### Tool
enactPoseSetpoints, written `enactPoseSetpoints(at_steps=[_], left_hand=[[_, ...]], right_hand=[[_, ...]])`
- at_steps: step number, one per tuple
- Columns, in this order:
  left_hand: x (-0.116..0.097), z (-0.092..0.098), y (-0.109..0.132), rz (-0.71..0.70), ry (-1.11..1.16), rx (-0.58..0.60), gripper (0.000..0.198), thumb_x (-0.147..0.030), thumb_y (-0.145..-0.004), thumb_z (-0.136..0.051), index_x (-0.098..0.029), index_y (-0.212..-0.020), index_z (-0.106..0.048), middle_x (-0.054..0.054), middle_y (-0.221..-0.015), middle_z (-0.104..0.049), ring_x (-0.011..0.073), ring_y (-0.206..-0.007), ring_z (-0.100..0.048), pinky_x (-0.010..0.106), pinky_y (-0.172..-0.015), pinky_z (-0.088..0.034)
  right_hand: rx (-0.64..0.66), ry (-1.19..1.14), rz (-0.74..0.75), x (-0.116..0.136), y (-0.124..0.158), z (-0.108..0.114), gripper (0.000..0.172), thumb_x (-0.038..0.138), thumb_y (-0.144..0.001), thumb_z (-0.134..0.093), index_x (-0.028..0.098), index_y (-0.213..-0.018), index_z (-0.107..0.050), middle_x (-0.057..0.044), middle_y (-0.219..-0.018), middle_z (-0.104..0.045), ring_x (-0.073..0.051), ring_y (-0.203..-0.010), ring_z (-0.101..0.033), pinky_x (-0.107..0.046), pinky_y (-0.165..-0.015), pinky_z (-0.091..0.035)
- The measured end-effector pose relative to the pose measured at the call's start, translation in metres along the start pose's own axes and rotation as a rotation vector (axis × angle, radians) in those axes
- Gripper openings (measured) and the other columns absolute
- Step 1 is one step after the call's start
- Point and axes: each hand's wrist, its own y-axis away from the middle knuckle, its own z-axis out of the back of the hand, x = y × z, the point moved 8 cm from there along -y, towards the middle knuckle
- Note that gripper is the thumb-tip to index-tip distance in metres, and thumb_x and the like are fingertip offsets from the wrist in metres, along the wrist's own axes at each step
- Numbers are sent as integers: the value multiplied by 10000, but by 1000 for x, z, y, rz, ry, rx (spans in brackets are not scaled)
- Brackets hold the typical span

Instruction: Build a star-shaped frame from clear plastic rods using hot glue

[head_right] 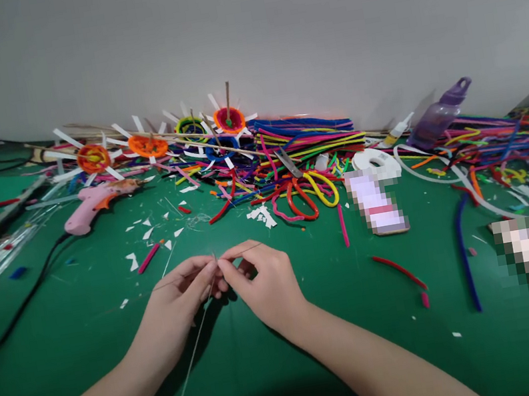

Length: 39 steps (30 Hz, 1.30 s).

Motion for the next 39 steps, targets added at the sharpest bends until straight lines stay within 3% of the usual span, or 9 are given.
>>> enactPoseSetpoints(at_steps=[15,20,25,39], left_hand=[[-1,-3,1,-13,-66,37,237,-391,-798,-580,-162,-737,-590,-7,-634,-556,104,-613,-522,220,-596,-419],[-4,-6,2,-12,-70,61,208,-375,-797,-583,-167,-793,-600,-3,-669,-580,107,-634,-541,230,-628,-444],[-2,-5,1,-15,-108,48,232,-390,-792,-588,-168,-852,-606,9,-687,-605,123,-639,-558,248,-633,-459],[7,-1,-1,32,-35,49,239,-395,-806,-593,-160,-765,-604,-8,-673,-573,99,-660,-531,214,-646,-426]], right_hand=[[10,17,85,0,5,-2,90,228,-823,-582,212,-816,-670,-7,-803,-691,-102,-627,-606,-224,-603,-515],[37,48,77,-2,5,-2,106,219,-831,-571,208,-819,-676,-4,-760,-687,-98,-606,-599,-214,-586,-503],[-19,52,77,-4,5,2,96,209,-819,-574,203,-797,-667,-6,-777,-693,-97,-623,-606,-214,-602,-509],[62,58,162,-1,7,-5,136,264,-859,-555,223,-819,-677,-3,-735,-675,-107,-636,-597,-235,-609,-482]])
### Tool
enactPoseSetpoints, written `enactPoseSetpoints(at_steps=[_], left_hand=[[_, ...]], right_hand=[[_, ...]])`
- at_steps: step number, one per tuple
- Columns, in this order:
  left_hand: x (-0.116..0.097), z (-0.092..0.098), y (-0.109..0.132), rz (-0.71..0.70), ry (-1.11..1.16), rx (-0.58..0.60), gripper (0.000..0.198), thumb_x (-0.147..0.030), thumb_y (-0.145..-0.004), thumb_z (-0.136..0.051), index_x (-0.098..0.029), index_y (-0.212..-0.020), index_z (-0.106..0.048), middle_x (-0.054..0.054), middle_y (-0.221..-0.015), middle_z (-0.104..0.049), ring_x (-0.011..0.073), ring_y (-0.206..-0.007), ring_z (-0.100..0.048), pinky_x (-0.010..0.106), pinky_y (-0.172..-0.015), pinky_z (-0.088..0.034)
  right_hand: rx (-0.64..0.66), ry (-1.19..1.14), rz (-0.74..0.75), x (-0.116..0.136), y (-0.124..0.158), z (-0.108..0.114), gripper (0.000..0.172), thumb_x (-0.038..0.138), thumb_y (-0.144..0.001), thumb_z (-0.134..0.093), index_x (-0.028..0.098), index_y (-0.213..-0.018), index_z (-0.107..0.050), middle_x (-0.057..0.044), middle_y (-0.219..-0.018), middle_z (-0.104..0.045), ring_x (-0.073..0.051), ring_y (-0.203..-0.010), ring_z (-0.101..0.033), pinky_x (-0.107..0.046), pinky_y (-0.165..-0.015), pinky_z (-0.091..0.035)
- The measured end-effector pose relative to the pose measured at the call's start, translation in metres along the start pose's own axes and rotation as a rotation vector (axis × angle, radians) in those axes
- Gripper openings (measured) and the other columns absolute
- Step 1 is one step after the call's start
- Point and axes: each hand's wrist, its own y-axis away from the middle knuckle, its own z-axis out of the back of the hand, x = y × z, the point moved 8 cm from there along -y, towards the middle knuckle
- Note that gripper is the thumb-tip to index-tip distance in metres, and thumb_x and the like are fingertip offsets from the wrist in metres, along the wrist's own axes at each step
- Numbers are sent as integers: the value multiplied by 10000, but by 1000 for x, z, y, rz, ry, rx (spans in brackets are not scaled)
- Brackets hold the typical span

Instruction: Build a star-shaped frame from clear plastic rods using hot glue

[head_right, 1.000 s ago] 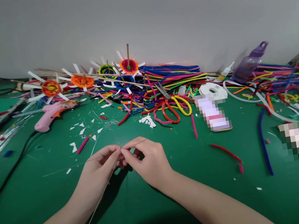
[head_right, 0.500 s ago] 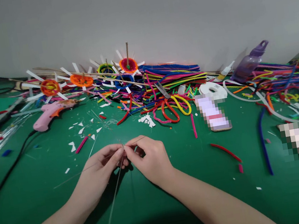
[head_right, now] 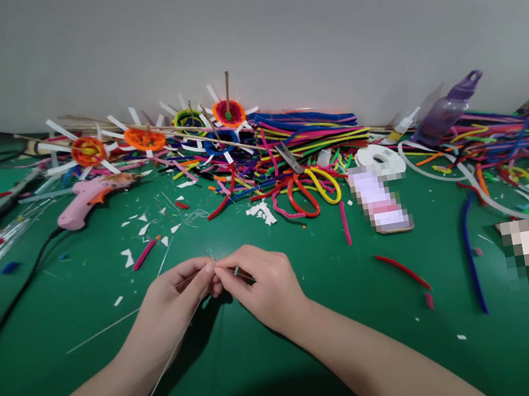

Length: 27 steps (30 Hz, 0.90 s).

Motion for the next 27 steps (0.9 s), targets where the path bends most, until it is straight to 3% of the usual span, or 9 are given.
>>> enactPoseSetpoints(at_steps=[15,20,27], left_hand=[[3,-2,3,64,73,7,242,-363,-771,-648,-149,-880,-675,24,-744,-644,105,-697,-555,204,-661,-449],[0,-3,4,72,48,-15,302,-381,-785,-623,-136,-956,-667,69,-871,-686,131,-750,-586,236,-704,-466],[-4,-4,3,37,34,-23,291,-388,-790,-612,-137,-930,-656,63,-855,-678,137,-750,-586,256,-728,-466]], right_hand=[[-51,29,86,4,2,4,85,215,-841,-586,194,-839,-668,0,-722,-678,-96,-630,-605,-220,-601,-480],[-105,10,-11,-3,1,8,93,228,-835,-587,190,-831,-673,-12,-751,-690,-101,-621,-623,-215,-583,-508],[-126,-33,-42,-3,0,8,73,201,-813,-606,177,-794,-672,-18,-736,-697,-103,-615,-639,-207,-573,-523]])
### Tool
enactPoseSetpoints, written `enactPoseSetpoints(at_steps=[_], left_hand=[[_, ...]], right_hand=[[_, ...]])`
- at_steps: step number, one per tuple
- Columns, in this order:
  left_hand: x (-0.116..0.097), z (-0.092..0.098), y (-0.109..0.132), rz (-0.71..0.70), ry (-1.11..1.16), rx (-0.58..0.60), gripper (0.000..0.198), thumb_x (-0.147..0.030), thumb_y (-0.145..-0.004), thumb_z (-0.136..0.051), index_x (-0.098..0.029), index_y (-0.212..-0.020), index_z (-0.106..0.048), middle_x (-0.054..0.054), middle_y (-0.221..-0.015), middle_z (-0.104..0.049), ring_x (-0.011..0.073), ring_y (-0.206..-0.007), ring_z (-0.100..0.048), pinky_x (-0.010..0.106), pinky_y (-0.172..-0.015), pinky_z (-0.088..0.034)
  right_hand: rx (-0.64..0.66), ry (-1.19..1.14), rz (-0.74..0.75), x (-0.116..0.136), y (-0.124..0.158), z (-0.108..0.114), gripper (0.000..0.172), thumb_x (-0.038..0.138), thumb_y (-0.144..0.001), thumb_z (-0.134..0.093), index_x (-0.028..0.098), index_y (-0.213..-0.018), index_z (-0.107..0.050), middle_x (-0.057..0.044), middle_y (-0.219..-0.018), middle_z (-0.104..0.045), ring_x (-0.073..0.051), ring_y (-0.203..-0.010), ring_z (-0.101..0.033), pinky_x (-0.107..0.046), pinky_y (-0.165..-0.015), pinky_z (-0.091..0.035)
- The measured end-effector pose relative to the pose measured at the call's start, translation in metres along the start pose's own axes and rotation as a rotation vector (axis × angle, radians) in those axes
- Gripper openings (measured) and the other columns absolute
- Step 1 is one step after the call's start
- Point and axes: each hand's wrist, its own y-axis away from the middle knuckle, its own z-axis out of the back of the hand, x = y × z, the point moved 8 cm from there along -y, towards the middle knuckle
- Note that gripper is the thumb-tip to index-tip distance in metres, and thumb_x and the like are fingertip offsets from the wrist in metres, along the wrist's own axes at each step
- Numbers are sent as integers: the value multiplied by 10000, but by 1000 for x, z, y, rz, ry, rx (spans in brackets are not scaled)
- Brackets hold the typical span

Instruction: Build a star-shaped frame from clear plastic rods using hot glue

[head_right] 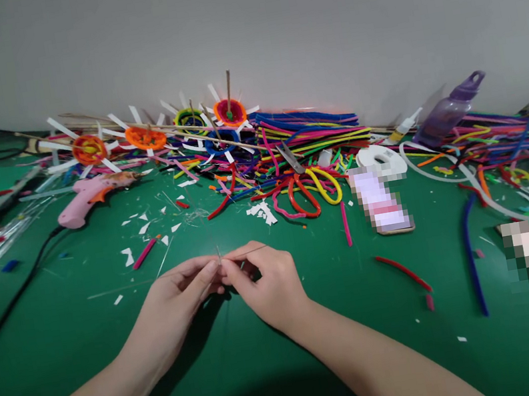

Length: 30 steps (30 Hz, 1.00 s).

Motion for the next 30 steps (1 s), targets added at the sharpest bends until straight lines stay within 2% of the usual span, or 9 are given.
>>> enactPoseSetpoints(at_steps=[8,14,23,30], left_hand=[[6,-1,-1,20,46,45,242,-379,-781,-630,-138,-785,-644,21,-714,-626,106,-675,-554,227,-667,-444],[10,2,-1,28,125,12,201,-338,-768,-652,-138,-789,-639,9,-702,-612,99,-672,-550,227,-679,-444],[13,0,3,93,250,-31,165,-296,-730,-692,-139,-748,-644,-4,-691,-610,83,-664,-547,210,-690,-451],[14,-4,1,123,276,18,192,-309,-716,-703,-126,-733,-647,4,-660,-608,85,-639,-548,209,-672,-453]], right_hand=[[83,2,62,4,3,-5,81,198,-826,-597,175,-834,-675,-14,-725,-682,-93,-618,-613,-208,-593,-498],[128,6,146,4,5,-10,89,201,-837,-591,204,-865,-676,2,-740,-693,-92,-659,-623,-205,-612,-487],[145,-42,102,4,4,-12,78,192,-834,-581,178,-834,-657,0,-708,-678,-84,-648,-625,-189,-616,-493],[79,-39,26,3,1,-7,79,190,-813,-587,182,-752,-637,7,-668,-670,-84,-590,-615,-187,-575,-500]])
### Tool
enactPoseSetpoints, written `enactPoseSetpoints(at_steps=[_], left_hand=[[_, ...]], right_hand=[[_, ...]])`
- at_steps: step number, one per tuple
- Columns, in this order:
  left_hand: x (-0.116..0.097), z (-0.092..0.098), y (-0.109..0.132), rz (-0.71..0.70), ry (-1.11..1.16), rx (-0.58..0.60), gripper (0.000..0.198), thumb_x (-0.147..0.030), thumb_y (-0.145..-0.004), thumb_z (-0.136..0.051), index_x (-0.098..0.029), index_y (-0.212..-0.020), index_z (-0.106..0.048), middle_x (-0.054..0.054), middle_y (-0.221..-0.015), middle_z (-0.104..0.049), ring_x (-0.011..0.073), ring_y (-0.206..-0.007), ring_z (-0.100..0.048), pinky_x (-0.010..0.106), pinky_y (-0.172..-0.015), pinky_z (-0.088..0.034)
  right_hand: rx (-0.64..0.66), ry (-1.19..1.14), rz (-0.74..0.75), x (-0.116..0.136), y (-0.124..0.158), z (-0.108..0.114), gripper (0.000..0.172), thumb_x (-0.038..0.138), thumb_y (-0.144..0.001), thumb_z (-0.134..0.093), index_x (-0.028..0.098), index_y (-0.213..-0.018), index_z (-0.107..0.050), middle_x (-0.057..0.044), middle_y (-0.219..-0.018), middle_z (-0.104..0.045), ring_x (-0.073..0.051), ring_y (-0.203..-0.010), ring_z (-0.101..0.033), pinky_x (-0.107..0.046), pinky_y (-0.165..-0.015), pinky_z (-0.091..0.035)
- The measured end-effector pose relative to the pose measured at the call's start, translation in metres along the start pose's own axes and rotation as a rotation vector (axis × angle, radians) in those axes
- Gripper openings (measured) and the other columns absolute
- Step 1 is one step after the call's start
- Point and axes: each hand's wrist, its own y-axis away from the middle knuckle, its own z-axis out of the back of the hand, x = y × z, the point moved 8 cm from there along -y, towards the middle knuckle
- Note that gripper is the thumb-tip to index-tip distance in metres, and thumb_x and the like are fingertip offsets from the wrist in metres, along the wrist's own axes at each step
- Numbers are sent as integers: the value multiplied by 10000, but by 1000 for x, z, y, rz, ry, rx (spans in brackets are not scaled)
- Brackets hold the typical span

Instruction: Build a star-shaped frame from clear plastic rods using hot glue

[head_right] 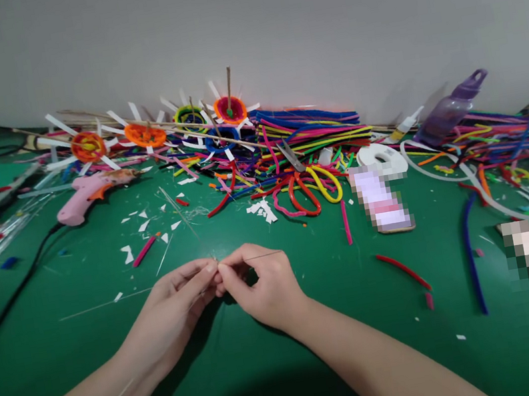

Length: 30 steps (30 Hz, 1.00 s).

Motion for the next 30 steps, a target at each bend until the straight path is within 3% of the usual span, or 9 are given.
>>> enactPoseSetpoints(at_steps=[8,12,16,20,24,27,30], left_hand=[[4,2,-2,29,46,13,189,-307,-697,-721,-137,-747,-654,-1,-667,-617,76,-631,-548,209,-683,-454],[-1,3,0,-10,-90,20,216,-347,-731,-689,-137,-752,-645,10,-667,-617,94,-647,-559,221,-674,-450],[-8,5,1,-44,-228,12,247,-391,-758,-653,-145,-758,-625,13,-668,-622,102,-644,-574,216,-628,-431],[-9,-1,3,-28,-339,60,241,-386,-771,-627,-151,-720,-607,16,-635,-626,109,-595,-566,231,-611,-427],[-7,-7,4,1,-417,111,232,-379,-764,-623,-154,-706,-606,15,-597,-616,118,-591,-558,242,-631,-438],[-7,-10,6,1,-447,120,231,-378,-756,-625,-160,-685,-605,16,-587,-614,120,-577,-553,243,-621,-438],[-9,-12,6,-24,-454,129,224,-377,-766,-610,-165,-696,-620,16,-595,-613,121,-585,-552,238,-621,-436]], right_hand=[[14,-42,-48,-4,1,-2,81,205,-814,-575,195,-758,-632,4,-674,-667,-103,-611,-622,-219,-590,-512],[60,-101,-62,-7,0,1,59,201,-793,-580,197,-799,-639,-2,-709,-660,-106,-626,-614,-226,-591,-515],[158,-232,-61,-15,-6,9,218,152,-792,-544,202,-994,-611,-10,-842,-635,-82,-604,-583,-233,-586,-515],[215,-342,-158,-26,-13,13,235,255,-820,-593,227,-1052,-616,-18,-906,-639,-80,-637,-587,-233,-602,-523],[298,-328,-136,-20,-13,5,190,290,-728,-710,219,-904,-692,-28,-903,-659,-103,-697,-594,-247,-628,-522],[272,-326,-174,-21,-11,4,74,276,-754,-688,209,-787,-692,-10,-800,-686,-116,-709,-628,-254,-658,-530],[264,-311,-224,-24,-9,3,73,270,-774,-666,198,-768,-679,-2,-765,-693,-111,-683,-642,-248,-669,-537]])
